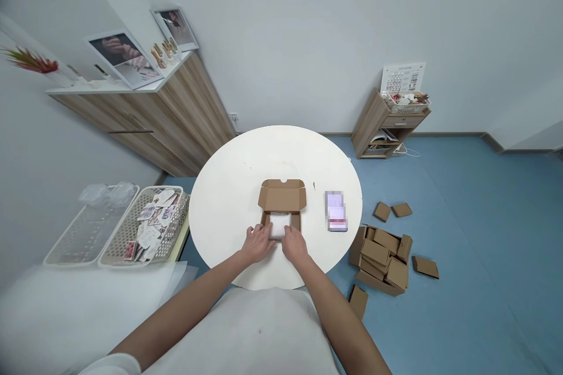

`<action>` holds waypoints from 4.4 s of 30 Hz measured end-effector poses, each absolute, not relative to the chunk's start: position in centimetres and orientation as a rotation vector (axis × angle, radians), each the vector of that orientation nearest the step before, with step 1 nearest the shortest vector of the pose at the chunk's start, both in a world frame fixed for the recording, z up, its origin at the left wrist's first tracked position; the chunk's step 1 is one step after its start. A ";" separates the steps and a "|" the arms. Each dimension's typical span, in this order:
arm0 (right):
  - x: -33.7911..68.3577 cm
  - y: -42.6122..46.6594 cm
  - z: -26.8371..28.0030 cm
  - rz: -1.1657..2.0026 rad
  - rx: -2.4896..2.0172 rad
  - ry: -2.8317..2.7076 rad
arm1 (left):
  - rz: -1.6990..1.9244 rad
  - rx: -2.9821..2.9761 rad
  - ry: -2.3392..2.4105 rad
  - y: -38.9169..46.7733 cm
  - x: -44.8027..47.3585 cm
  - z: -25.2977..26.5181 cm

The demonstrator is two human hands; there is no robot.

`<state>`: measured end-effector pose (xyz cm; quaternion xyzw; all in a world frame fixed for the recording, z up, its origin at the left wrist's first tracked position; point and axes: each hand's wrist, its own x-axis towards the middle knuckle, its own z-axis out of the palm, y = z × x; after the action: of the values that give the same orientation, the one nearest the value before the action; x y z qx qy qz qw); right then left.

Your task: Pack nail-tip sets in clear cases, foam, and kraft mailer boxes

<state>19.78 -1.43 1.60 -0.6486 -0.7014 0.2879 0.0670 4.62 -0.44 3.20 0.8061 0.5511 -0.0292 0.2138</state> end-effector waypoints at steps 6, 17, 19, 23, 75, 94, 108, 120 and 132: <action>19.5 -2.3 1.7 0.771 -1.959 -2.185 | -0.106 2.305 1.533 -0.7 4.4 2.8; 18.5 -3.9 1.9 0.792 -1.935 -2.225 | -0.036 2.329 1.558 -2.1 3.2 2.7; 18.1 -4.5 2.0 0.798 -1.905 -2.237 | 0.000 2.313 1.563 -2.6 2.8 2.8; 18.1 -4.3 2.6 0.774 -1.795 -2.205 | 0.161 2.244 1.596 -2.5 2.0 3.0; 24.2 4.2 4.8 1.823 -1.241 -0.715 | 0.589 0.819 1.144 5.6 -1.6 6.0; 23.8 -5.0 1.8 1.195 -1.684 -1.413 | 0.477 1.755 1.531 -3.8 -1.1 4.3; 21.2 -8.6 0.4 0.980 -1.808 -1.628 | 0.367 1.698 1.464 -4.7 -2.3 2.7; 18.5 -8.2 3.5 1.114 -1.700 -1.590 | 0.625 1.637 1.358 -4.6 -6.0 3.1; 16.2 -6.5 5.1 1.047 -1.820 -1.501 | 0.459 1.808 1.439 -2.5 -8.0 4.1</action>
<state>16.22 -6.48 5.08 -0.6776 -0.5588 0.3898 0.2769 -8.01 -2.53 4.15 0.7091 0.5643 0.1799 0.3827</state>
